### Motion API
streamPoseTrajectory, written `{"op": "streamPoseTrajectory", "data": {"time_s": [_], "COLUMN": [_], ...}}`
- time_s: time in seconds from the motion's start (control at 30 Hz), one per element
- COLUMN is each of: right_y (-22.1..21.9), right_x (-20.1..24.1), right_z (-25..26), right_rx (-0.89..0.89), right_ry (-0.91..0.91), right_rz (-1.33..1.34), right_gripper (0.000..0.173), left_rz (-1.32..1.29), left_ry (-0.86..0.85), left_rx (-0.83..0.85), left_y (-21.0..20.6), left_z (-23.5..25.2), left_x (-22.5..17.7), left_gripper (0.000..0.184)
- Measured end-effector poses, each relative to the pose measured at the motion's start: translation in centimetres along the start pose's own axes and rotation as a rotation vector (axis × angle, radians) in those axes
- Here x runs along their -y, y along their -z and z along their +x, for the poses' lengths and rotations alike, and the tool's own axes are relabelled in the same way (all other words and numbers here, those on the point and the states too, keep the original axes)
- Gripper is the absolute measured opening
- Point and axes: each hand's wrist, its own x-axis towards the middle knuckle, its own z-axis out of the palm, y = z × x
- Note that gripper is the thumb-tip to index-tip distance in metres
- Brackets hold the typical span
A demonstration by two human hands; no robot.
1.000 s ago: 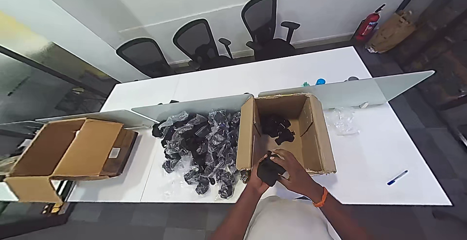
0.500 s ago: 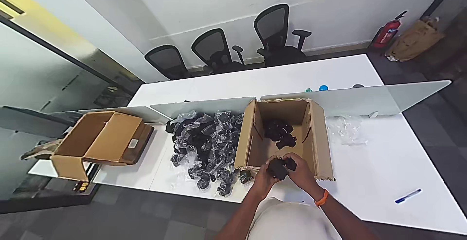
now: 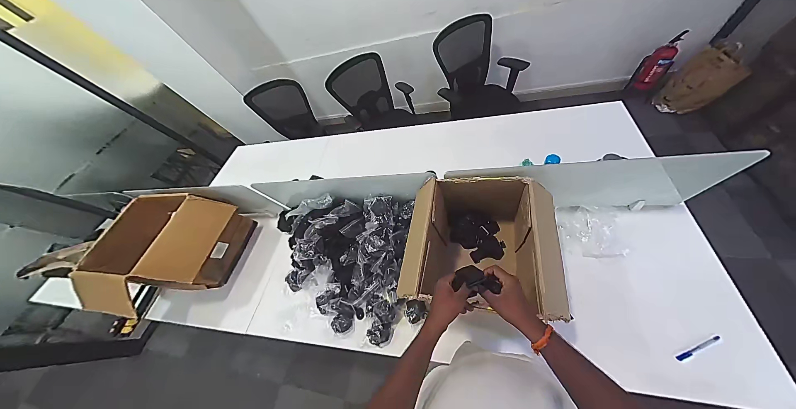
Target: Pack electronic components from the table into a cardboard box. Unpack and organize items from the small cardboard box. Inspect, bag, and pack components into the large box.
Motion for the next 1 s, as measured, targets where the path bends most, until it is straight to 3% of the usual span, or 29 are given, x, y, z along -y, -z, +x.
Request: {"op": "streamPoseTrajectory", "data": {"time_s": [0.1,0.3,0.43,0.63,0.8,0.93,1.0], "right_y": [-0.9,-1.5,-1.7,-1.9,-2.0,-1.7,-1.4], "right_x": [-0.2,-0.4,-0.7,-1.1,-1.1,-1.1,-1.1], "right_z": [-0.1,-0.7,-0.9,-1.1,-1.3,-1.6,-1.4], "right_rx": [-0.071,-0.238,-0.29,-0.149,0.027,0.045,0.111], "right_ry": [0.1,0.136,0.115,0.314,0.436,0.477,0.492], "right_rz": [-0.106,0.024,0.008,-0.102,-0.309,-0.337,-0.285], "right_gripper": [0.025,0.027,0.02,0.02,0.033,0.037,0.043], "left_rz": [0.092,0.295,0.229,0.122,0.096,-0.106,-0.168], "left_ry": [0.002,-0.142,-0.16,-0.182,-0.201,-0.175,-0.19], "left_rx": [-0.023,-0.127,-0.103,-0.035,-0.015,0.108,0.165], "left_y": [0.6,0.3,-0.5,0.1,0.6,1.4,2.2], "left_z": [1.1,1.6,3.1,3.1,3.7,3.2,2.8], "left_x": [-0.5,-0.5,0.0,0.4,0.9,0.6,0.5], "left_gripper": [0.023,0.025,0.024,0.025,0.054,0.036,0.04]}}
